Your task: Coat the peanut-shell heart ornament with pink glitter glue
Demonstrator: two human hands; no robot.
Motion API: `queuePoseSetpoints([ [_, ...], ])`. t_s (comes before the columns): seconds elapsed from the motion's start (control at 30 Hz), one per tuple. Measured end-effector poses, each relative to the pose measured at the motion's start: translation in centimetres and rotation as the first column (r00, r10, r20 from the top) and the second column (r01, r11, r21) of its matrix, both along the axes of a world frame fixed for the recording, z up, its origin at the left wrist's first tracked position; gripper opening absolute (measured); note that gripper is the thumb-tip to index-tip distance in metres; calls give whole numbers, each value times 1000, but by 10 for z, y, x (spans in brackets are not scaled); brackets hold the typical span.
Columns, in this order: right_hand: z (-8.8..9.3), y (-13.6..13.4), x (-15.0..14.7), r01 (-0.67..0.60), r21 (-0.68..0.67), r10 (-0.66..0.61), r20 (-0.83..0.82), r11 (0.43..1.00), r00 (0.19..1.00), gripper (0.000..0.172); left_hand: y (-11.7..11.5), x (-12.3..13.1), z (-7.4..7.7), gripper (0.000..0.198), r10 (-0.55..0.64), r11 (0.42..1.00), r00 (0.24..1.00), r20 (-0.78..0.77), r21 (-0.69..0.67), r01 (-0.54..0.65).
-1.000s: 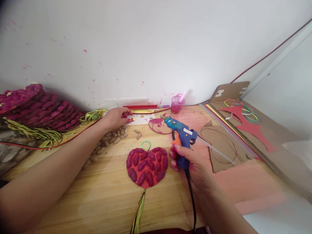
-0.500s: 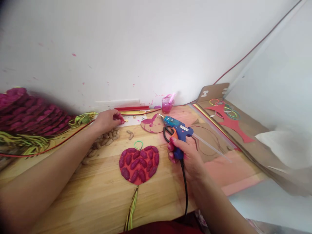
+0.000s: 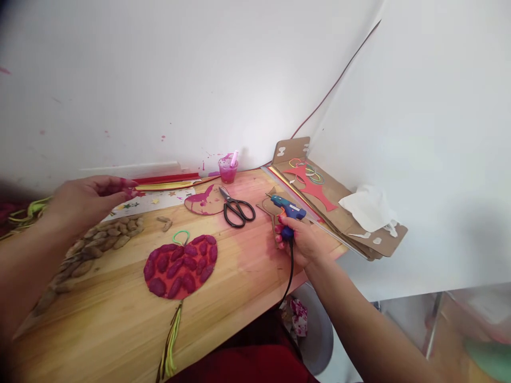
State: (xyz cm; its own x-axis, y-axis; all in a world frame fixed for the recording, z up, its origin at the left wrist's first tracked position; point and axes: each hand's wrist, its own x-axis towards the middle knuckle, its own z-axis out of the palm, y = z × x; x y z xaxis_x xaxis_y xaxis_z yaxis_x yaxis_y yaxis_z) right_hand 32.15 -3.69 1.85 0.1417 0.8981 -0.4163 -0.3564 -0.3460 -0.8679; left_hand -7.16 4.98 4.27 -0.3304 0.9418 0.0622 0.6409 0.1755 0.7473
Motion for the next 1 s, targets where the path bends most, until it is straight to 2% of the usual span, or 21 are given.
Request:
queuePoseSetpoints([
  [0.1, -3, 2, 5, -28, -15, 28, -36, 999, 999, 19, -13, 2, 0, 27, -57, 998, 986, 156, 31, 53],
  [0.2, -4, 2, 12, -49, -55, 45, -65, 997, 997, 21, -20, -1, -9, 38, -58, 998, 972, 226, 23, 54],
  [0.27, -4, 2, 18, -65, -68, 60, -74, 996, 995, 22, -26, -1, -13, 43, -118, 993, 930, 349, 68, 100],
  [0.33, -2, 1, 23, -78, -66, 75, -48, 995, 996, 23, -32, 1, -15, 46, -166, 985, 893, 419, 107, 133],
  [0.5, 9, -2, 27, -182, -204, 205, 99, 962, 974, 25, -52, 15, -6, 45, -234, 972, 822, 520, 123, 199],
  [0.6, 14, -4, 27, -208, -281, 285, 271, 937, 919, 33, -64, 21, 1, 43, -248, 969, 798, 550, 123, 216],
  [0.7, 14, -5, 30, -187, -299, 302, 402, 936, 865, 36, -77, 25, 5, 41, -260, 965, 781, 568, 130, 227],
  [0.83, 13, -6, 33, -139, -287, 278, 533, 948, 799, 28, -90, 28, 6, 39, -274, 961, 750, 602, 156, 226],
  [0.93, 15, -7, 34, -115, -285, 282, 662, 952, 695, 19, -99, 29, 4, 38, -290, 957, 717, 633, 177, 231],
  [1.0, 14, -9, 35, -110, -293, 301, 758, 950, 579, 20, -104, 29, 1, 39, -296, 955, 688, 663, 180, 237],
])
